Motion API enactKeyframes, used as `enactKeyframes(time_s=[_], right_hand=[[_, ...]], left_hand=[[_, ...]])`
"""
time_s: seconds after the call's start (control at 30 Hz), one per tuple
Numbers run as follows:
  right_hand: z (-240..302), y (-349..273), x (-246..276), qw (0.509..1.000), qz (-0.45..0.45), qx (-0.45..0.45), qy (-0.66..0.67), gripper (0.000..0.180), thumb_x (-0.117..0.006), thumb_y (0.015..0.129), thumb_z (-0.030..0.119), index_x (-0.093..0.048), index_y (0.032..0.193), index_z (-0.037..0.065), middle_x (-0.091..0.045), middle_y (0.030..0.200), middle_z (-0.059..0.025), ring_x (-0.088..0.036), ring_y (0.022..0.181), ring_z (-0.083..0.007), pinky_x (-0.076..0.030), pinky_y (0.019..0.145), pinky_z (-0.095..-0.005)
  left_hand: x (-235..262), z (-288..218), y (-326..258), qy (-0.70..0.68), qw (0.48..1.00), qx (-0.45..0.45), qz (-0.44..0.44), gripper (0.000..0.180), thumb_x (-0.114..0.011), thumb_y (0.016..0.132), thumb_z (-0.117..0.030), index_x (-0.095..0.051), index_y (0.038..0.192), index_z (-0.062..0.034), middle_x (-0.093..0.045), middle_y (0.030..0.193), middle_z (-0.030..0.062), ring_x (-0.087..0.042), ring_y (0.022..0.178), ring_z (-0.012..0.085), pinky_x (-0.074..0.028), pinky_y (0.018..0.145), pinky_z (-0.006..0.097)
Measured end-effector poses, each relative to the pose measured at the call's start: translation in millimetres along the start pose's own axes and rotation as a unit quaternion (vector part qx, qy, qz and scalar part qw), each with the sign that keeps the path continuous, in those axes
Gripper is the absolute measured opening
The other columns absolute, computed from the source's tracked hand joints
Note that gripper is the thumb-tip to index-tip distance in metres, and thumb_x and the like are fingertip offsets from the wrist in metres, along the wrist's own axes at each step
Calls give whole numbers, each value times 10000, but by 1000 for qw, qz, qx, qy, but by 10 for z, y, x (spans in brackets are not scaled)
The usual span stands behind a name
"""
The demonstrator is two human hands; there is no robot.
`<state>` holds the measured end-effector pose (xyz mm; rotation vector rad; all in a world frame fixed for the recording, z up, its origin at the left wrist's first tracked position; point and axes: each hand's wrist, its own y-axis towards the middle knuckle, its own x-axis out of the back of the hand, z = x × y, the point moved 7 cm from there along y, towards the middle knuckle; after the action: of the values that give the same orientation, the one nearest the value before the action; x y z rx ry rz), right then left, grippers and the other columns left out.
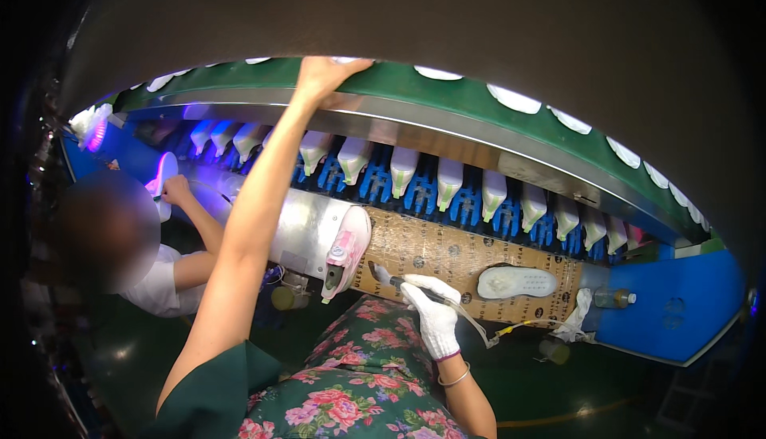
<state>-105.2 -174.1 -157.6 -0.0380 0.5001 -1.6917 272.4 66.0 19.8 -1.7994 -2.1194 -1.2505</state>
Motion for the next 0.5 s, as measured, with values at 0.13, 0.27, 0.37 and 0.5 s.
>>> enactKeyframes(time_s=[0.13, 0.27, 0.37, 0.5], right_hand=[[8, -17, 115, 998, -39, -15, 50, 220, -771, 857, 20, -737, 1071, -18, -738, 858, -69, -651, 673, -97, -491, 593, -205], [20, -8, 107, 989, -53, -52, 128, 235, -762, 853, -5, -717, 1080, -49, -727, 823, -95, -657, 666, -118, -490, 590, -209], [-8, 58, 96, 987, -44, -41, 148, 240, -765, 859, 14, -724, 1091, -34, -735, 848, -86, -662, 673, -114, -494, 588, -205], [122, 147, 87, 989, -36, -17, 141, 238, -761, 870, 28, -722, 1094, -41, -730, 846, -82, -658, 678, -107, -488, 591, -195]], left_hand=[[648, 74, 30, -51, 990, -64, -119, 652, -837, 727, -485, -687, 1222, -88, -682, 1228, 164, -637, 1153, 335, -469, 1013, 450], [1490, 1066, -51, 373, 916, 87, -120, 402, -743, 740, -379, -714, 1079, -166, -690, 1146, 105, -635, 1084, 359, -488, 953, 488], [1857, 1298, -355, 95, 988, -46, -117, 190, -689, 843, -34, -632, 1023, -11, -605, 1055, 109, -668, 988, 254, -532, 886, 379], [2132, 1101, -1133, -158, 982, -3, -104, 254, -617, 920, -6, -551, 1164, 10, -545, 1230, 138, -594, 1134, 248, -482, 1004, 363]])
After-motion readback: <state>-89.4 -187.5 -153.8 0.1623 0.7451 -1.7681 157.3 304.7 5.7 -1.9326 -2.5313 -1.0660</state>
